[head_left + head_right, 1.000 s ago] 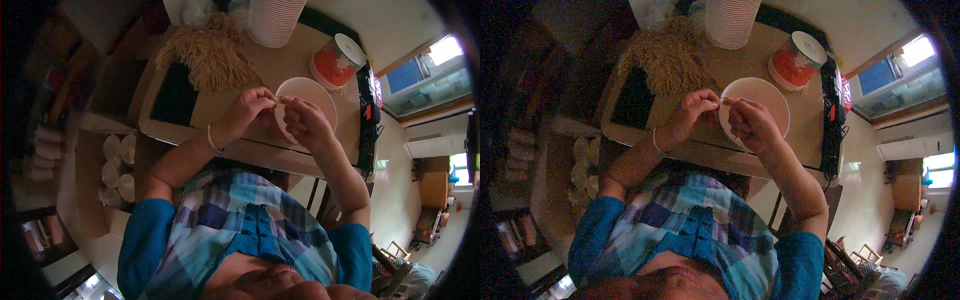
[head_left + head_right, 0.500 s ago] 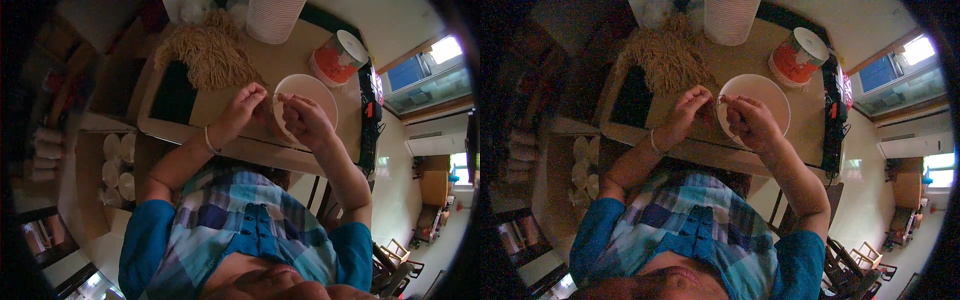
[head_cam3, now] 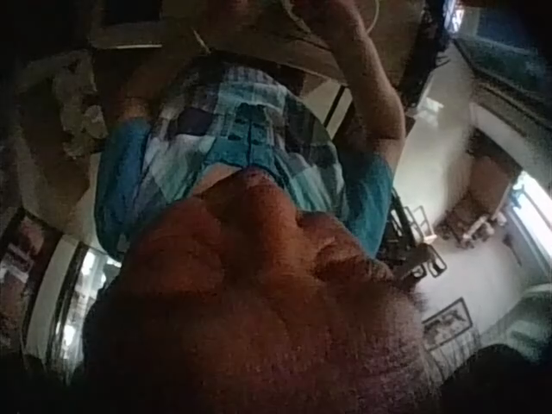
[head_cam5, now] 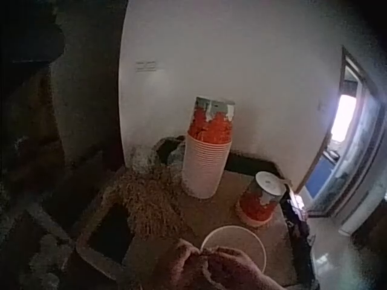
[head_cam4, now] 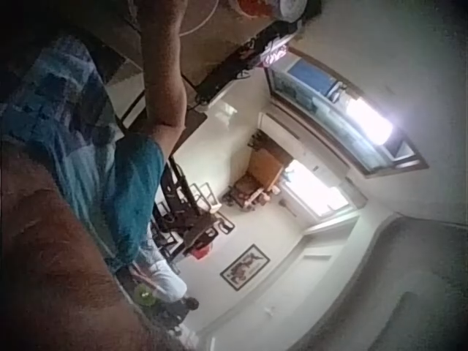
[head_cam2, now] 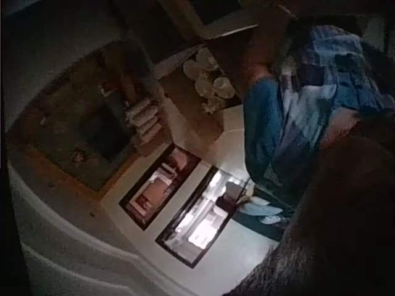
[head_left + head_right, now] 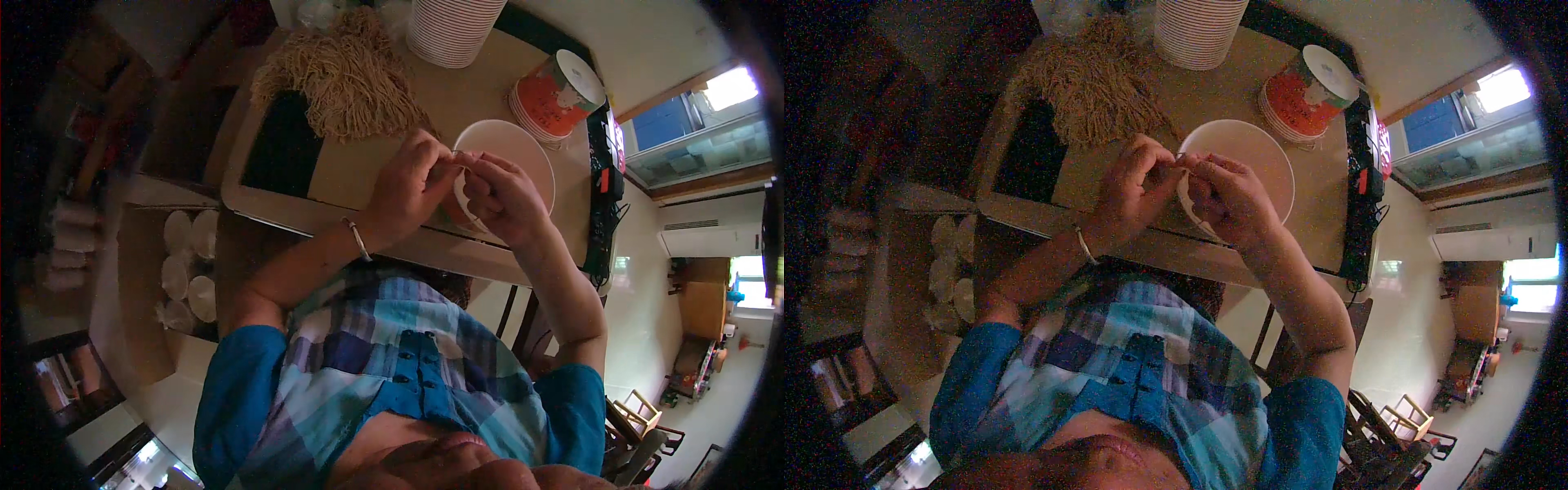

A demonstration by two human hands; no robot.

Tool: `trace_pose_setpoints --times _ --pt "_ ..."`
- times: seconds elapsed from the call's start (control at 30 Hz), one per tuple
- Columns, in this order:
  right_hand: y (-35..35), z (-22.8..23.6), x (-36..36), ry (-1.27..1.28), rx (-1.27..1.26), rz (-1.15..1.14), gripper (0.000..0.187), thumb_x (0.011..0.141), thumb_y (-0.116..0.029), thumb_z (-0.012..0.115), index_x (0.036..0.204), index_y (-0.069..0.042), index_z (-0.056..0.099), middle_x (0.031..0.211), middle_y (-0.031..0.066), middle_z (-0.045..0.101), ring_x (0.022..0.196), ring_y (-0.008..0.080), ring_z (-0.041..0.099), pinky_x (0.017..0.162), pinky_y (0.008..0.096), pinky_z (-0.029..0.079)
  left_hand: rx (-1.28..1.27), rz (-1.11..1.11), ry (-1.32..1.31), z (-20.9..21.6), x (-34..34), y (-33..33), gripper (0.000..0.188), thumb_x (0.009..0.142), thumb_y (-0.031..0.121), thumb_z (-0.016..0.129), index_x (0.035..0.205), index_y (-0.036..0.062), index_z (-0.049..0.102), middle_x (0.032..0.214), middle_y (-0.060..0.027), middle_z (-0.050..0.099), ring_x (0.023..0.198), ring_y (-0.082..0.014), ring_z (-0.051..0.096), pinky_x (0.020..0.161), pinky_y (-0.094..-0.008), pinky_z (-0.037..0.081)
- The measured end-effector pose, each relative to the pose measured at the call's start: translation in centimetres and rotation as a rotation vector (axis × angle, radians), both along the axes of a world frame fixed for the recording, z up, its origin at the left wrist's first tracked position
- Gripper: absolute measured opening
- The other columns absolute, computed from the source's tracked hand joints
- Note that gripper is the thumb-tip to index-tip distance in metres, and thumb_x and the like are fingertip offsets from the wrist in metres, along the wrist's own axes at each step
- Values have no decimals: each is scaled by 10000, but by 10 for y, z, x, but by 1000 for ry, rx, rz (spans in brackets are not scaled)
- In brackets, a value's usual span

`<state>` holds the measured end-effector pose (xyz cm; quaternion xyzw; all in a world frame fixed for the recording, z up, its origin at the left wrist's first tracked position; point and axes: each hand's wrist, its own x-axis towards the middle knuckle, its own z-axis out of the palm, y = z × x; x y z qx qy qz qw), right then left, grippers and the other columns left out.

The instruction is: Picking out small items from a large bundle of fiber and placing them into a paper bowl.

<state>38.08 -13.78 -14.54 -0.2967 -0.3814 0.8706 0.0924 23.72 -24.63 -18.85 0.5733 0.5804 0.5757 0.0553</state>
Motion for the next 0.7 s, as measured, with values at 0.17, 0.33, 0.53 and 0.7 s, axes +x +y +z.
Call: trace_pose_setpoints --times 0.17,0.33,0.53,0.7 --pt "0 -2 2 -1 26 1 152 947 -211 574 1006 -77 613 618 -27 488 422 61 350 387 218 276 0 -58 -33 0 -4 -1 112 834 31 667 920 36 595 855 -84 563 790 -228 580 695 -313 467" --pt "2 -1 2 -27 57 -6 159 949 -211 570 1011 -69 604 621 -26 490 425 62 357 391 221 280 -75 -156 -86 0 -13 -5 95 852 5 638 944 26 635 866 -81 598 815 -209 598 726 -303 476" --pt "2 0 3 -25 113 0 155 947 -209 573 1007 -69 606 628 -22 489 437 64 367 394 220 281 -131 -150 -119 1 -15 -5 112 872 15 630 974 28 674 876 -72 631 834 -171 612 746 -284 482" --pt "1 2 4 -50 142 -15 148 947 -204 572 997 -70 611 637 -24 487 451 62 372 393 219 282 -67 -127 -130 2 -14 -3 117 872 18 634 969 36 696 873 -63 632 830 -164 606 745 -278 482"
